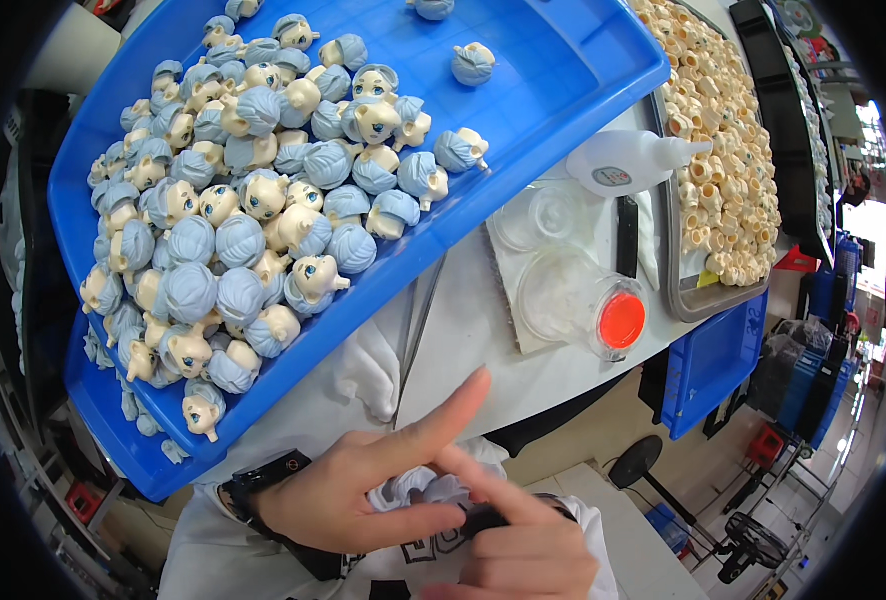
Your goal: The person repeatedly picks up small doll heads and cone-shaped bodies from trays. They apply a substance from a small container to the base of the cone and attach the head to the body. The assembled dolls are placed back onto a tray.
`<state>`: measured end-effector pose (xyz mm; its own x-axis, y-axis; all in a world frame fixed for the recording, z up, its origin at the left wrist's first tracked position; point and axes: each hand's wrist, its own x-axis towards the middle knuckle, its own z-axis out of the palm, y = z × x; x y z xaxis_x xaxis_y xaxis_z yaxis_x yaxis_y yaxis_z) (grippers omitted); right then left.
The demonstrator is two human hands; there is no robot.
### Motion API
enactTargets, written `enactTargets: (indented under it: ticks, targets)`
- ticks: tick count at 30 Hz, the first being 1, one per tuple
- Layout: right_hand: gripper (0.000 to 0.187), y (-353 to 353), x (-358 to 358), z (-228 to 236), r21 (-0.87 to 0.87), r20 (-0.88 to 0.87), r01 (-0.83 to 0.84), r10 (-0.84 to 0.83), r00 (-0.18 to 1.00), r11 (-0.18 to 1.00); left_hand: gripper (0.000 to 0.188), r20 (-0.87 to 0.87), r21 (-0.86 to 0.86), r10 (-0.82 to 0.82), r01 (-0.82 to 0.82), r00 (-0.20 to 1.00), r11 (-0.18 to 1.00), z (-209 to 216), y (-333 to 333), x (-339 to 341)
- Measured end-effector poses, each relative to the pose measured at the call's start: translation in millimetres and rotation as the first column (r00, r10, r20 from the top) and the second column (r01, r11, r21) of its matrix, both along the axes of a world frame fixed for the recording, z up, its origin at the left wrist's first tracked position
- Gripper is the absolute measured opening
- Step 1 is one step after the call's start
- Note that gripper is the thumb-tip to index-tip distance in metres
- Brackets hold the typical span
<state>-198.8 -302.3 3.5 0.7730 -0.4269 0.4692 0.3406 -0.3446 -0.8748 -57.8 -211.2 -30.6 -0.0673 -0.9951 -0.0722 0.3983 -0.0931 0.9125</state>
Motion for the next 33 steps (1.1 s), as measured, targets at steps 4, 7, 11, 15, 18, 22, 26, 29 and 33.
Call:
enactTargets:
  ticks: [4,7,11,15,18,22,26,29,33]
  targets:
    - [0.015,-9,-11,15,0.207,-0.194,0.067,-0.026,0.981,0.976,0.080,-0.220,-0.111,-0.098,0.075,0.970,0.991,-2,2,7]
    - [0.030,-13,-12,2,0.334,0.045,-0.009,-0.007,0.999,0.942,0.076,-0.414,-0.158,-0.266,0.219,0.870,0.963,-2,5,10]
    - [0.047,-23,-19,-5,0.407,0.180,-0.203,0.140,0.974,0.891,0.068,-0.550,-0.032,-0.171,0.183,0.818,0.983,3,8,5]
    - [0.046,-19,-18,-8,0.462,0.178,-0.155,0.081,0.981,0.873,0.067,-0.557,-0.004,-0.149,0.177,0.817,0.984,0,12,4]
    - [0.044,-23,-15,-2,0.451,0.173,-0.167,0.098,0.980,0.877,0.069,-0.566,-0.018,-0.187,0.214,0.803,0.977,2,10,6]
    - [0.042,-20,-17,-3,0.506,0.193,-0.143,0.050,0.980,0.850,0.074,-0.501,-0.110,-0.212,0.181,0.839,0.977,-2,2,6]
    - [0.041,-15,-12,-2,0.549,0.221,-0.080,-0.052,0.974,0.832,0.078,-0.553,0.008,-0.113,0.141,0.826,0.990,6,5,3]
    - [0.041,-15,-15,-7,0.541,0.232,-0.093,-0.042,0.972,0.836,0.078,-0.485,-0.135,-0.178,0.128,0.856,0.983,-1,3,5]
    - [0.041,-17,-11,-3,0.547,0.195,-0.094,-0.017,0.981,0.832,0.076,-0.487,-0.104,-0.181,0.149,0.854,0.983,-1,7,4]
